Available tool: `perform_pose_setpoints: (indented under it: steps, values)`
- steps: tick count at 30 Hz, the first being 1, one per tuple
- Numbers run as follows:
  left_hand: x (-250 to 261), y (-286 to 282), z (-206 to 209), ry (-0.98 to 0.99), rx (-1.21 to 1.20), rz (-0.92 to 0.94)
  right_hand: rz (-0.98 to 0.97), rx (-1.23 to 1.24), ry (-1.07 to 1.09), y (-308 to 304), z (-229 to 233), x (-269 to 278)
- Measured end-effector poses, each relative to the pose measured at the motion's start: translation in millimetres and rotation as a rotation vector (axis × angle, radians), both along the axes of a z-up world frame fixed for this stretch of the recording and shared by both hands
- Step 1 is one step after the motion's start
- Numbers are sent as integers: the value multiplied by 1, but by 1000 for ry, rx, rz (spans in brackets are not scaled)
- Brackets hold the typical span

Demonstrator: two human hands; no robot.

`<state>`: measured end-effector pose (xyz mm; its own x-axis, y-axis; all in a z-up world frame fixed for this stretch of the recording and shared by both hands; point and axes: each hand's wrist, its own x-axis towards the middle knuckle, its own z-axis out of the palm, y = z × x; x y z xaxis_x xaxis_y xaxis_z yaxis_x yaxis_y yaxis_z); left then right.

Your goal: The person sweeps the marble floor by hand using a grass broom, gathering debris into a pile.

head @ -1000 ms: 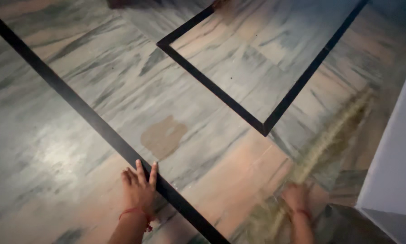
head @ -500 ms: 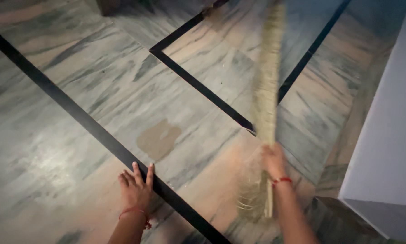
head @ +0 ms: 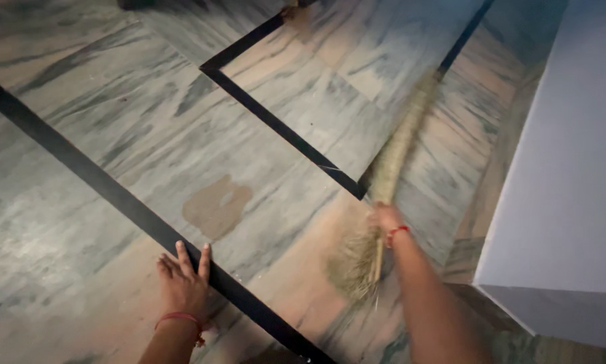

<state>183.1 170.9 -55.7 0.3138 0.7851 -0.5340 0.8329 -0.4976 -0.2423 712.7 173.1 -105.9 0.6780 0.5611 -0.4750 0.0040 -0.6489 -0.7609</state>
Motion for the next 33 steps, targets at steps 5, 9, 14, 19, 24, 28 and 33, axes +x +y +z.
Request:
perform_pose_setpoints:
  steps: [5, 9, 14, 19, 24, 28, 33]
  values:
    - [-1, -2, -34, -50, 140, 19, 161, -25, -168, -10, 45, -76]
    - [4, 2, -61, -66, 141, 39, 318, 239, -945, -80, 45, -62]
    - [3, -2, -79, -86, 181, 13, -237, -247, -744, -170, -9, -49]
    - [11, 9, -95, -139, 172, 54, -66, -252, -574, -116, -69, -127]
    - [11, 10, -13, -90, -115, 23, 121, 7, -263, 4, -69, -233]
    - [-7, 31, 66, 92, -341, -245, 120, 108, 161, 56, -7, -273]
    - [-51, 62, 89, -78, -171, -288, 7, 282, 235, 63, 58, -250]
